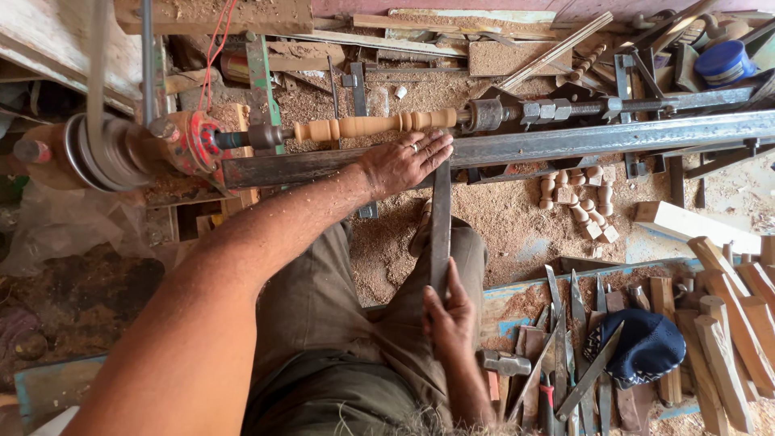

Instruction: The person shapes a rotating wooden spindle on a lathe using a chisel. They hold the chisel with both hands and guide it along the spinning wood to carve decorative grooves and contours.

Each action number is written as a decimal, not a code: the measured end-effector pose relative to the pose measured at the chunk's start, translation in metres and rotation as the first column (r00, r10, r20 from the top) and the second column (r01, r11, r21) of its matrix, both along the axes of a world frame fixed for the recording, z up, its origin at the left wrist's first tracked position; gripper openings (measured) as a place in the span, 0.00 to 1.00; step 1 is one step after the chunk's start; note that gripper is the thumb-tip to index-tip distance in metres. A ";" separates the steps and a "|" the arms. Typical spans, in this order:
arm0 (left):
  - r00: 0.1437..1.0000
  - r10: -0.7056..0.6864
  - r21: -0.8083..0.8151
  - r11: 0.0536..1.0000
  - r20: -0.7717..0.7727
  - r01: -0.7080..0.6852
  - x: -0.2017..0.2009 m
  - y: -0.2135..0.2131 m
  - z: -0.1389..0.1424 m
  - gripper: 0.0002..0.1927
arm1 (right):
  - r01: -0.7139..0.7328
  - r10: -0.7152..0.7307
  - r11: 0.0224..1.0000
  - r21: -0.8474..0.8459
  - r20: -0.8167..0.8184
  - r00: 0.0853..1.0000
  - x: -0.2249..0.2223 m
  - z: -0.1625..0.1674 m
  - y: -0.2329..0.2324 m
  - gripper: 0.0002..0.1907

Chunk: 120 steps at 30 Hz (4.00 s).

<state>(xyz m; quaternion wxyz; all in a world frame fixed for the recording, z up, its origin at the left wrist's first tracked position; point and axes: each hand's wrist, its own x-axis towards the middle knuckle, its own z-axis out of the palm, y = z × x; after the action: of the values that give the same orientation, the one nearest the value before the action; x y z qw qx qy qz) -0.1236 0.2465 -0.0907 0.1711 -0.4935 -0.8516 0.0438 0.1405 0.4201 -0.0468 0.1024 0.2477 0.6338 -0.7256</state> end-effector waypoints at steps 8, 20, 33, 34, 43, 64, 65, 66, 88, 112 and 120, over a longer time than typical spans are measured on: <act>1.000 0.004 0.033 0.999 -0.001 -0.004 -0.001 -0.006 0.001 0.25 | -0.120 0.115 0.990 0.068 0.074 0.991 -0.012 0.006 0.031 0.40; 0.967 0.057 0.115 0.993 -0.247 -0.030 -0.005 -0.017 -0.033 0.19 | -0.486 0.387 0.838 0.249 0.357 0.850 -0.077 0.025 0.127 0.37; 0.989 0.047 0.049 0.998 -0.139 -0.041 -0.004 -0.012 -0.031 0.24 | -0.193 0.186 0.980 0.038 0.143 0.972 -0.021 0.011 0.045 0.39; 0.991 0.046 0.046 0.998 -0.123 -0.040 -0.003 -0.011 -0.029 0.24 | -0.175 0.169 0.984 0.043 0.116 0.979 -0.018 0.010 0.038 0.39; 0.998 0.053 0.100 0.994 -0.034 -0.049 0.000 -0.009 -0.018 0.27 | 0.011 -0.011 1.000 0.001 0.043 0.999 0.002 0.008 -0.045 0.39; 0.995 0.057 0.095 0.994 -0.084 -0.049 0.001 -0.015 -0.015 0.23 | -0.363 0.335 0.916 0.173 0.169 0.927 -0.042 0.015 0.089 0.40; 0.995 0.059 0.090 0.995 -0.078 -0.052 0.001 -0.015 -0.014 0.23 | -0.376 0.351 0.912 0.163 0.162 0.922 -0.046 0.016 0.092 0.40; 0.996 0.060 0.086 0.995 -0.069 -0.054 0.002 -0.015 -0.014 0.23 | -0.389 0.366 0.908 0.153 0.158 0.917 -0.048 0.018 0.095 0.40; 0.988 0.069 0.125 0.991 -0.140 -0.052 -0.004 -0.013 -0.033 0.21 | -0.595 0.575 0.796 0.114 0.168 0.801 -0.097 0.016 0.158 0.38; 0.986 0.064 0.080 0.995 -0.156 -0.052 -0.003 -0.008 -0.020 0.25 | -0.057 0.054 0.997 0.043 0.079 0.995 -0.004 0.006 -0.015 0.39; 0.962 -0.082 0.169 0.977 -0.260 0.129 -0.004 -0.011 -0.033 0.18 | -0.413 0.350 0.887 0.208 0.281 0.894 -0.051 0.022 0.100 0.34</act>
<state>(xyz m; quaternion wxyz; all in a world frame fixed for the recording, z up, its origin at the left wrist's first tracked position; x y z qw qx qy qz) -0.1275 0.2353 -0.1239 0.3246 -0.5108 -0.7959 0.0179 0.0894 0.5205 -0.0252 0.2845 0.2130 0.7438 -0.5660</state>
